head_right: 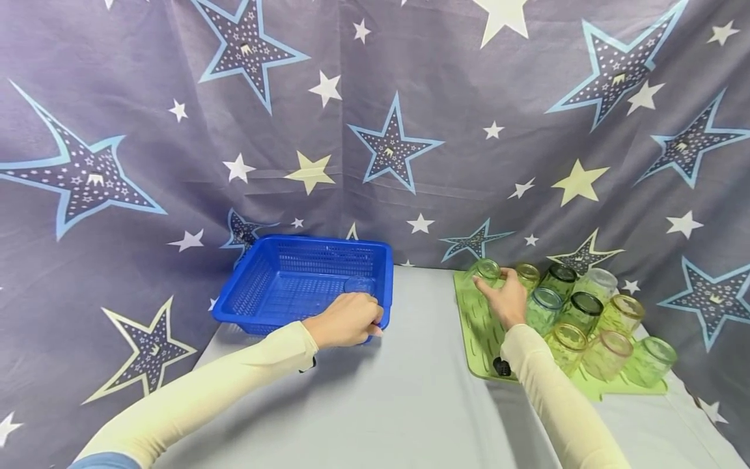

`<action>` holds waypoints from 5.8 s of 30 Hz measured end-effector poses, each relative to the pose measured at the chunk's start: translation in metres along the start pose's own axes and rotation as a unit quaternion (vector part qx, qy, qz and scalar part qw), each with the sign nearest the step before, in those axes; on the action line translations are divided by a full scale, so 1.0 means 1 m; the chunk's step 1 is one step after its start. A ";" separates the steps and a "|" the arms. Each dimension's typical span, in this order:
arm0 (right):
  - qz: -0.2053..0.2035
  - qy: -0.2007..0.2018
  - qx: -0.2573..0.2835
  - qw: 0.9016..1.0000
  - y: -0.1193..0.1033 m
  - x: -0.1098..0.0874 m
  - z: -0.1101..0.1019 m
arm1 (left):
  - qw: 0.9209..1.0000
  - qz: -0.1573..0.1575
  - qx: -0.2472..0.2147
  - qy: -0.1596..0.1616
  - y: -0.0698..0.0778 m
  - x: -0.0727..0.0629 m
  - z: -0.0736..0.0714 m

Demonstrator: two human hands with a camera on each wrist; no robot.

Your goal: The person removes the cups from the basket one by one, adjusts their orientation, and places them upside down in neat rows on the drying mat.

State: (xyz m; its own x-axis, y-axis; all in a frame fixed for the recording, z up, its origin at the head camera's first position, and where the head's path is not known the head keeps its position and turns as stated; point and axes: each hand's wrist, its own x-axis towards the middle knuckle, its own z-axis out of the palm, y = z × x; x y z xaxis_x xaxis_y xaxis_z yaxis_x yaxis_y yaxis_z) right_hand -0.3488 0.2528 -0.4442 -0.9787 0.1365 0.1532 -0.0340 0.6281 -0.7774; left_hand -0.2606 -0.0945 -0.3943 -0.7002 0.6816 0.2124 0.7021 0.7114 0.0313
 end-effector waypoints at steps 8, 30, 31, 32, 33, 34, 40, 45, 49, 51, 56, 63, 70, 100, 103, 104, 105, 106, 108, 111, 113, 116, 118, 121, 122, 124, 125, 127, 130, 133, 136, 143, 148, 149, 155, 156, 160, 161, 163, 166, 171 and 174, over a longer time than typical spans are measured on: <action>0.034 0.014 -0.029 0.999 0.009 0.015 0.002 | 1.000 0.005 0.007 0.009 -0.002 -0.002 0.005; 0.102 -0.004 -0.064 0.993 0.025 0.042 0.000 | 1.000 -0.005 0.017 0.000 -0.001 -0.003 0.003; 0.100 -0.004 -0.069 0.993 0.025 0.043 0.000 | 1.000 -0.006 0.017 -0.001 -0.001 -0.003 0.003; 0.098 -0.004 -0.074 0.992 0.026 0.044 0.001 | 1.000 -0.006 0.016 -0.001 -0.002 -0.004 0.003; 0.094 -0.005 -0.083 0.992 0.026 0.044 0.001 | 1.000 -0.006 0.016 -0.001 -0.002 -0.004 0.003; 0.089 -0.007 -0.093 0.992 0.026 0.043 0.000 | 1.000 -0.005 0.016 -0.001 -0.001 -0.003 0.003; 0.075 -0.032 -0.118 0.990 0.030 0.040 -0.005 | 1.000 0.000 0.007 0.000 0.001 -0.002 0.005; 0.078 -0.036 -0.117 0.989 0.034 0.042 -0.007 | 1.000 0.000 0.003 0.001 0.002 -0.001 0.006; 0.080 -0.037 -0.121 0.989 0.034 0.044 -0.006 | 1.000 0.000 0.002 0.006 0.004 0.000 0.004; 0.083 -0.038 -0.120 0.989 0.032 0.044 -0.005 | 1.000 -0.002 0.001 0.006 0.004 0.000 0.003; 0.082 -0.032 -0.107 0.990 0.027 0.041 -0.002 | 1.000 -0.006 -0.007 0.000 0.003 -0.002 0.003; 0.071 -0.004 -0.067 0.995 0.015 0.035 0.003 | 1.000 -0.011 -0.011 0.000 -0.005 -0.003 0.005; 0.044 0.047 -0.038 0.997 0.002 0.029 -0.004 | 1.000 -0.010 -0.026 0.007 -0.007 -0.001 0.006; -0.081 -0.103 0.121 0.984 -0.062 -0.052 0.077 | 0.986 -0.077 -0.143 -0.044 -0.027 -0.010 -0.005; -0.063 -0.148 0.157 0.974 -0.073 -0.066 0.088 | 0.986 -0.078 -0.142 -0.041 -0.031 -0.010 -0.005; -0.060 -0.163 0.167 0.971 -0.076 -0.070 0.092 | 0.986 -0.079 -0.143 -0.040 -0.033 -0.010 -0.005; -0.055 -0.178 0.175 0.967 -0.080 -0.075 0.095 | 0.986 -0.079 -0.144 -0.038 -0.035 -0.010 -0.005; -0.051 -0.194 0.183 0.962 -0.082 -0.079 0.099 | 0.986 -0.078 -0.144 -0.036 -0.037 -0.010 -0.006; -0.048 -0.220 0.193 0.955 -0.087 -0.087 0.105 | 0.986 -0.077 -0.144 -0.032 -0.042 -0.010 -0.007; -0.029 -0.242 0.215 0.946 -0.091 -0.094 0.109 | 0.987 -0.077 -0.138 -0.029 -0.049 -0.008 -0.010; -0.014 -0.244 0.229 0.942 -0.092 -0.097 0.111 | 0.988 -0.082 -0.130 -0.034 -0.054 -0.008 -0.013; 0.001 -0.240 0.243 0.940 -0.093 -0.098 0.111 | 0.987 -0.102 -0.114 -0.051 -0.064 -0.007 -0.016; 0.003 -0.241 0.246 0.939 -0.093 -0.099 0.111 | 0.986 -0.114 -0.100 -0.065 -0.072 -0.006 -0.017; 0.005 -0.243 0.249 0.938 -0.093 -0.099 0.112 | 0.986 -0.119 -0.084 -0.079 -0.083 -0.004 -0.016; 0.006 -0.243 0.250 0.937 -0.093 -0.100 0.112 | 0.987 -0.116 -0.078 -0.082 -0.088 -0.003 -0.015; 0.005 -0.243 0.251 0.937 -0.093 -0.100 0.113 | 0.988 -0.108 -0.066 -0.086 -0.095 -0.001 -0.014; 0.004 -0.242 0.251 0.937 -0.092 -0.100 0.114 | 0.989 -0.103 -0.061 -0.087 -0.099 0.000 -0.013; 0.004 -0.242 0.251 0.937 -0.092 -0.100 0.115 | 0.990 -0.094 -0.053 -0.090 -0.105 0.002 -0.012; 0.003 -0.241 0.251 0.937 -0.092 -0.099 0.115 | 0.992 -0.076 -0.036 -0.099 -0.110 0.008 -0.014; 0.006 -0.240 0.252 0.937 -0.092 -0.098 0.116 | 0.993 -0.051 -0.018 -0.109 -0.113 0.013 -0.015; 0.008 -0.238 0.257 0.937 -0.091 -0.098 0.116 | 0.993 -0.028 -0.005 -0.115 -0.118 0.017 -0.013; 0.015 -0.239 0.268 0.933 -0.091 -0.100 0.118 | 0.994 0.039 0.050 -0.087 -0.124 0.019 -0.004; 0.030 -0.247 0.289 0.924 -0.093 -0.099 0.118 | 0.993 0.075 0.084 -0.046 -0.123 0.020 -0.003; 0.032 -0.248 0.293 0.923 -0.093 -0.100 0.117 | 0.992 0.076 0.086 -0.044 -0.123 0.020 -0.004; 0.033 -0.250 0.299 0.921 -0.094 -0.100 0.117 | 0.992 0.071 0.089 -0.060 -0.122 0.019 -0.005; 0.032 -0.250 0.298 0.921 -0.094 -0.100 0.117 | 0.991 0.072 0.090 -0.060 -0.123 0.019 -0.005; 0.033 -0.248 0.297 0.921 -0.093 -0.100 0.119 | 0.992 0.067 0.087 -0.057 -0.125 0.017 -0.005; 0.033 -0.249 0.297 0.921 -0.093 -0.100 0.119 | 0.993 0.065 0.084 -0.054 -0.126 0.016 -0.004; 0.035 -0.249 0.298 0.921 -0.092 -0.100 0.119 | 0.994 0.059 0.078 -0.046 -0.127 0.015 -0.004; 0.037 -0.248 0.298 0.921 -0.092 -0.101 0.119 | 0.996 0.050 0.067 -0.031 -0.127 0.014 -0.004; 0.034 -0.245 0.298 0.922 -0.091 -0.101 0.119 | 0.998 0.028 0.048 -0.018 -0.129 0.011 -0.008; 0.032 -0.243 0.296 0.923 -0.091 -0.102 0.119 | 1.000 0.004 0.025 -0.014 -0.130 0.009 -0.011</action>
State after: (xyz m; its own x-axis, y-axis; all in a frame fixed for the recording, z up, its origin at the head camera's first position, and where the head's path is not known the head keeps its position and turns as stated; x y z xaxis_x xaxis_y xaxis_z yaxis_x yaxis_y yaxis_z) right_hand -0.2699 0.0903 -0.4620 -0.9530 -0.2909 -0.0850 0.0633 0.0833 -0.9945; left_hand -0.3572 -0.1827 -0.3855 -0.6984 0.6916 0.1841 0.7009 0.7130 -0.0194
